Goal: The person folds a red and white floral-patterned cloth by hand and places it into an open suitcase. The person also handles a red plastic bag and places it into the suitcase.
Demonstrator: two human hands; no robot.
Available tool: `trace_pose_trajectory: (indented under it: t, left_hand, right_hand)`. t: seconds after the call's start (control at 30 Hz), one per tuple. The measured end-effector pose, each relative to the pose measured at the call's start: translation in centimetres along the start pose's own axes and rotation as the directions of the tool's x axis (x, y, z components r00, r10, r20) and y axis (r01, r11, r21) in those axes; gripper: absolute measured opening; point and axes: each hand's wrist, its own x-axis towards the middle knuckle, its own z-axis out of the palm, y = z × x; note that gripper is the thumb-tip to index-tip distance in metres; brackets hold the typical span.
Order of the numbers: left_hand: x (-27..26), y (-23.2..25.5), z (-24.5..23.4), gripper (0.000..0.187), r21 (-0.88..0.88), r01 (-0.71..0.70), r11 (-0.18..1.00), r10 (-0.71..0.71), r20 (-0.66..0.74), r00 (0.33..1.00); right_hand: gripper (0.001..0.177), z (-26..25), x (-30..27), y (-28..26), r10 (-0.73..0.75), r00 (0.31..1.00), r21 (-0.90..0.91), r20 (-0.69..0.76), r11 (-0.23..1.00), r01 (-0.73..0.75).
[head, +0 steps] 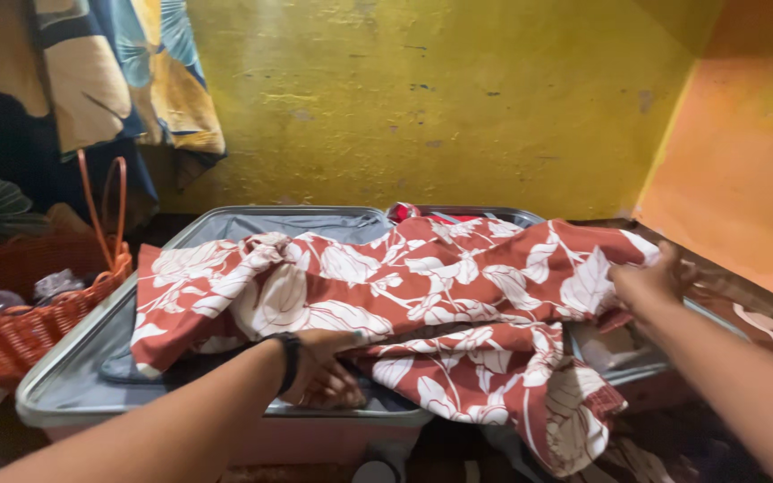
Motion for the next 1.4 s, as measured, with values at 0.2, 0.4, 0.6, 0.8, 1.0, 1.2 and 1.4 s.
trace_pose_trajectory:
  t: [0.2,0.4,0.6,0.8,1.0,1.2,1.4]
  left_hand:
    - [3.6,0.1,-1.6,0.049,-0.607,-0.265,0.749,0.078,-0.316,0.945]
    - [3.4,3.8,-4.0,0.022,-0.525,-0.642,0.559,0.257,-0.626,0.736]
    - [-3.9,3.6,-10.2,0.032,-0.601,-0.742,0.298,0.17,-0.731,0.661]
    - [-3.9,0.1,-11.6,0.033,-0.514,-0.739,0.436,0.186,-0.752,0.632]
    - [-2.8,-1.7,-10.9,0.019,-0.519,-0.537,0.665,0.145,-0.616,0.774]
    - [-7.3,-3.2,-10.4,0.02,0.083,0.138,0.987,-0.1,-0.356,0.929]
    - [-9.2,-1.9,-9.0,0.015,0.404,0.328,0.854,-0.127,-0.45,0.884]
  right_hand:
    - [0.101,-1.7,1.8,-1.1,0.24,0.911,0.104,0.334,0.952,-0.289]
    - [0.048,-2.3,3.1,0.1,0.301,0.844,-0.075,0.445,0.951,-0.3]
    - [0.021,-4.7,3.5,0.5,0.381,0.811,0.006,0.444,0.904,-0.427]
    - [0.032,-5.8,2.9,1.4,0.351,0.831,-0.24,0.431,0.933,-0.269]
    - [0.052,-7.8,4.2,2.0,0.156,0.947,-0.695,0.282,0.714,0.089]
    - [0.062,-8.9,4.6,3.4,0.327,0.906,-0.905,0.27,0.408,0.122]
    - [0.061,-7.2,4.8,1.3,0.281,0.92,-0.923,0.274,0.344,0.17]
